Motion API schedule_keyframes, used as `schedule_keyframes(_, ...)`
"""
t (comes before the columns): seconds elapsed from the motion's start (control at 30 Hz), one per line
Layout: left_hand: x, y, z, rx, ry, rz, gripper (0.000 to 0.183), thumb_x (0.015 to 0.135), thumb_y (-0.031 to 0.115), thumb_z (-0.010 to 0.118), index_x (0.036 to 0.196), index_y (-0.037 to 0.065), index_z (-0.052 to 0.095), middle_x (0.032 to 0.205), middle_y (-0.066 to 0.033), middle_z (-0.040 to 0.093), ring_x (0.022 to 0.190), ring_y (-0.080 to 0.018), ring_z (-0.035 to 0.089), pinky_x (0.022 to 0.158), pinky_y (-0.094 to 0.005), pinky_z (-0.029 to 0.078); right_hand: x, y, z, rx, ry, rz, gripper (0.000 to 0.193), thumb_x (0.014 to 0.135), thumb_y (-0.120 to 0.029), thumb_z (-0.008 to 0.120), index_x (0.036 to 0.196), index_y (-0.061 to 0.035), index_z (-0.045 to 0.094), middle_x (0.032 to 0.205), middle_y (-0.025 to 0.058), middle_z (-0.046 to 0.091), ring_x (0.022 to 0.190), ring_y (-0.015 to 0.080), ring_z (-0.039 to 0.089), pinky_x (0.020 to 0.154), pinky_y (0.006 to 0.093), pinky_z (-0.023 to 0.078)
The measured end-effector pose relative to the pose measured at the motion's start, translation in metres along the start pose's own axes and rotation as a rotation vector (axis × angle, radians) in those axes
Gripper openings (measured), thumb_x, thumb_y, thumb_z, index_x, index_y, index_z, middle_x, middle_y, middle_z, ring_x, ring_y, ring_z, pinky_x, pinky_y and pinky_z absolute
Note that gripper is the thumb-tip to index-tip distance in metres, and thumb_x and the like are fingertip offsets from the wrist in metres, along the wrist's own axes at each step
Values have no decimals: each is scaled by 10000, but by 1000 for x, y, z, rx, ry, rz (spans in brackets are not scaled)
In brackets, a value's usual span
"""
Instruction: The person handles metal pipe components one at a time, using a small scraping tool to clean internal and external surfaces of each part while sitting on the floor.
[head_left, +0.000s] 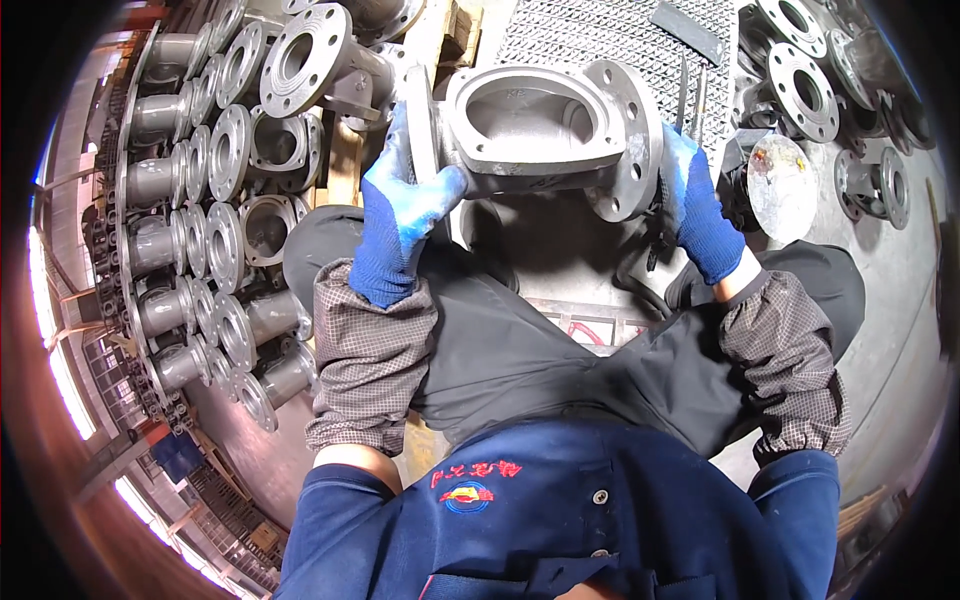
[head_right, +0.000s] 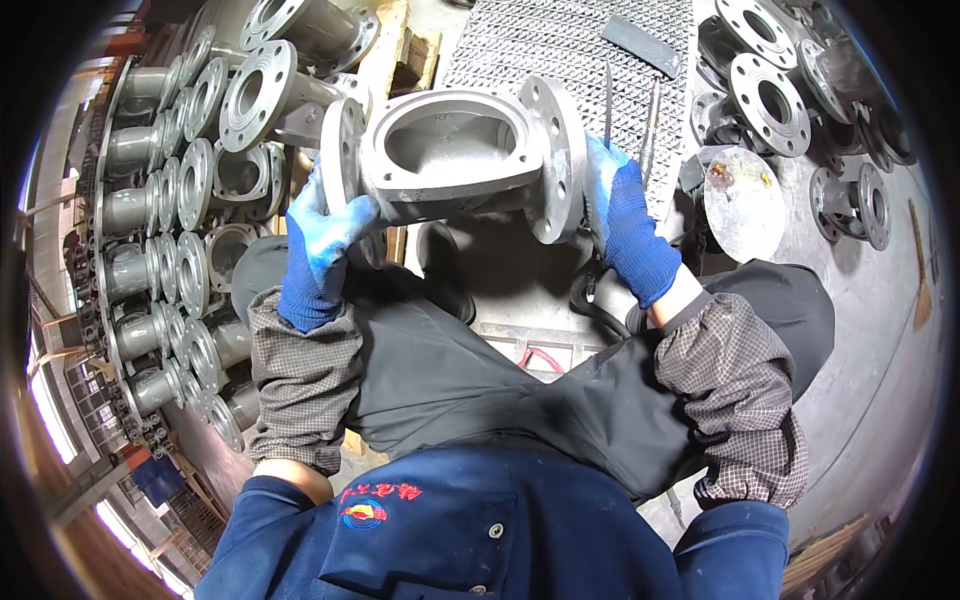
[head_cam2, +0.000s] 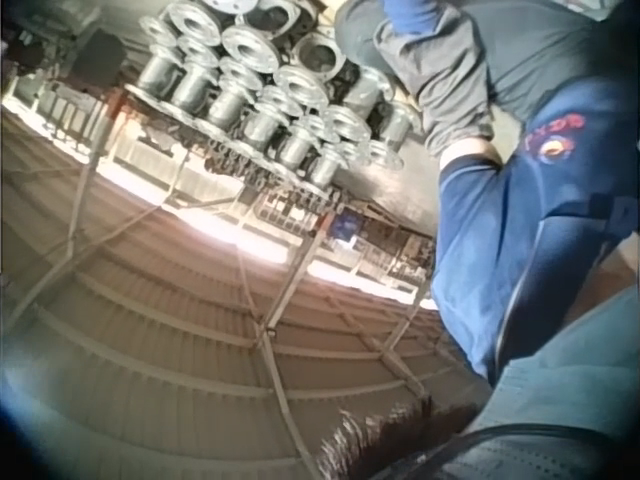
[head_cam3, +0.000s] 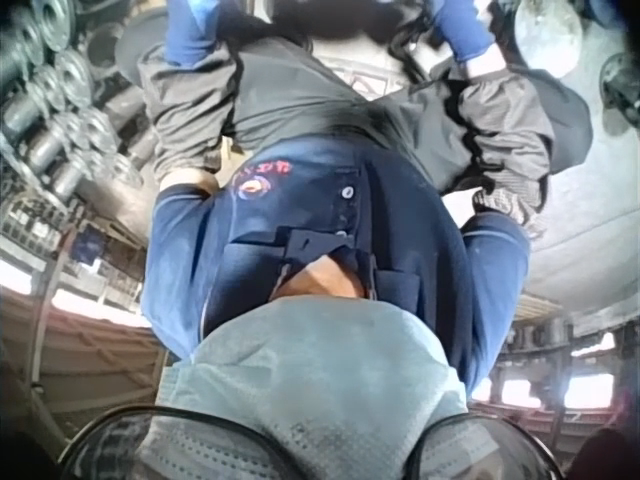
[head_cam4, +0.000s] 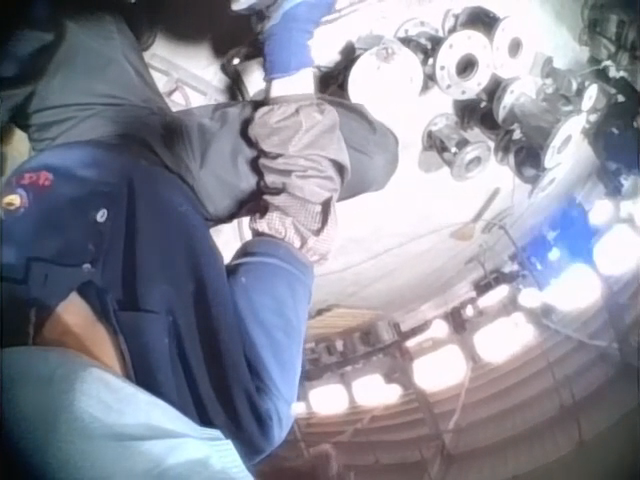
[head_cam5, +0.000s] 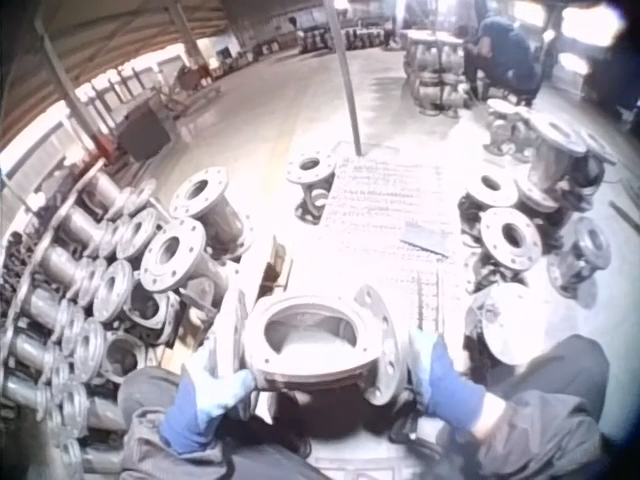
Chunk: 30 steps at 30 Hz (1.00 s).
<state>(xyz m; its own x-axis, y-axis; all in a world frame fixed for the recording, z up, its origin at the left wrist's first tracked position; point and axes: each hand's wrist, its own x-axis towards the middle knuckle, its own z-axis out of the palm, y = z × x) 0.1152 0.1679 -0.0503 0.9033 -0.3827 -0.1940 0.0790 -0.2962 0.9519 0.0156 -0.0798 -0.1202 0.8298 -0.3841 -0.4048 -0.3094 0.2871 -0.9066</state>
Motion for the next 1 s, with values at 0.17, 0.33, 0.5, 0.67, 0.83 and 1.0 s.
schedule_keyframes(0.17,3,16,12,-124,-46,-35,657,776,13,614,1374,-76,356,1057,-137,616,855,-166,629,750,-294,537,20,6,-4,266,86,32,368,957,-306,455,1101,-3,606,962,103,647,820,187,637,726,311,516)
schedule_keyframes(0.33,17,6,24,118,58,135,820,772,156,743,1360,-179,281,1170,-167,568,1036,-155,545,902,-264,450,50,25,-31,30,46,-181,386,956,-330,454,1077,5,602,942,103,639,816,187,613,733,313,494)
schedule_keyframes(0.5,25,18,26,308,-92,547,559,857,122,639,1326,-79,412,1193,-164,572,1107,-211,539,983,-295,398,47,10,-34,85,164,-102,371,944,-351,476,1020,-17,616,860,65,609,743,143,532,710,293,453)
schedule_keyframes(0.67,54,5,34,582,14,913,387,880,34,482,1259,44,561,1206,-234,580,1170,-414,524,1028,-438,386,47,39,-46,-103,447,-30,527,951,-424,426,1066,56,610,882,139,644,775,228,565,751,331,448)
schedule_keyframes(0.83,60,9,26,666,-30,985,410,854,24,516,1260,57,558,1233,-278,547,1180,-464,497,1004,-466,395,48,41,-37,185,418,135,453,994,-349,380,1152,30,570,1019,82,606,888,137,536,818,272,433)
schedule_keyframes(1.0,65,-6,19,528,-5,872,335,891,44,534,1223,59,576,1287,-290,496,1219,-418,483,984,-404,401,39,28,-18,159,402,110,407,995,-318,375,1155,-1,574,981,48,596,825,138,502,773,271,425)
